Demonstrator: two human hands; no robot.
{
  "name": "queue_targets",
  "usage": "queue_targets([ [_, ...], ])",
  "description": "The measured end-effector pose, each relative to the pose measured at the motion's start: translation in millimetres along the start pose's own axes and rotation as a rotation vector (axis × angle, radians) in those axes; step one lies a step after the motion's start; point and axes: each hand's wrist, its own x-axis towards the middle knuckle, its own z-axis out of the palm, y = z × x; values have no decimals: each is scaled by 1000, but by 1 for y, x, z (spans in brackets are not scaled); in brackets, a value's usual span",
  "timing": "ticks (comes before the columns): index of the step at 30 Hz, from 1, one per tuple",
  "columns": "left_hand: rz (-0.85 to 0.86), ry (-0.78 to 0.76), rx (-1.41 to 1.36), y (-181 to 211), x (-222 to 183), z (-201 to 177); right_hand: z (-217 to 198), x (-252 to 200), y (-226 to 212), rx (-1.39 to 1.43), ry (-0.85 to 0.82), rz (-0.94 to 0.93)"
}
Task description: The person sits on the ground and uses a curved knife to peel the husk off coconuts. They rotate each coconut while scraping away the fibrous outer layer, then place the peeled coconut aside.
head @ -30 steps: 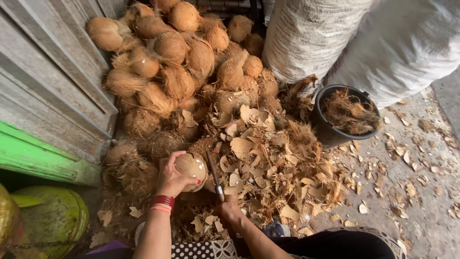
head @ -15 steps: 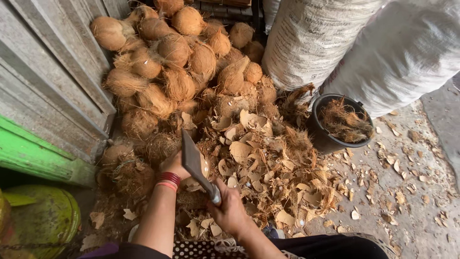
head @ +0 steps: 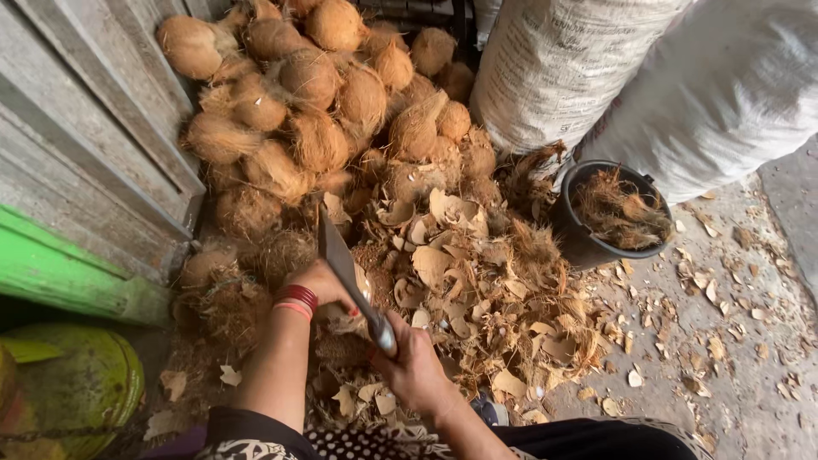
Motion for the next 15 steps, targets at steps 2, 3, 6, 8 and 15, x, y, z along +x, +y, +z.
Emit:
queue_targets([
  [2, 117, -42, 97, 7, 10, 0, 4, 8, 5, -3, 58, 75],
  [3, 167, -86, 74, 9, 11, 3, 4, 11, 15, 88, 25, 267],
  [6, 97, -42, -23, 11, 8, -7, 3, 34, 52, 312, -6, 609],
  [8, 15, 21, -92, 5, -2, -8, 2, 30, 78, 396, 75, 572],
  [15, -49, 255, -271, -18, -32, 16, -7, 24, 64, 321, 55, 389],
])
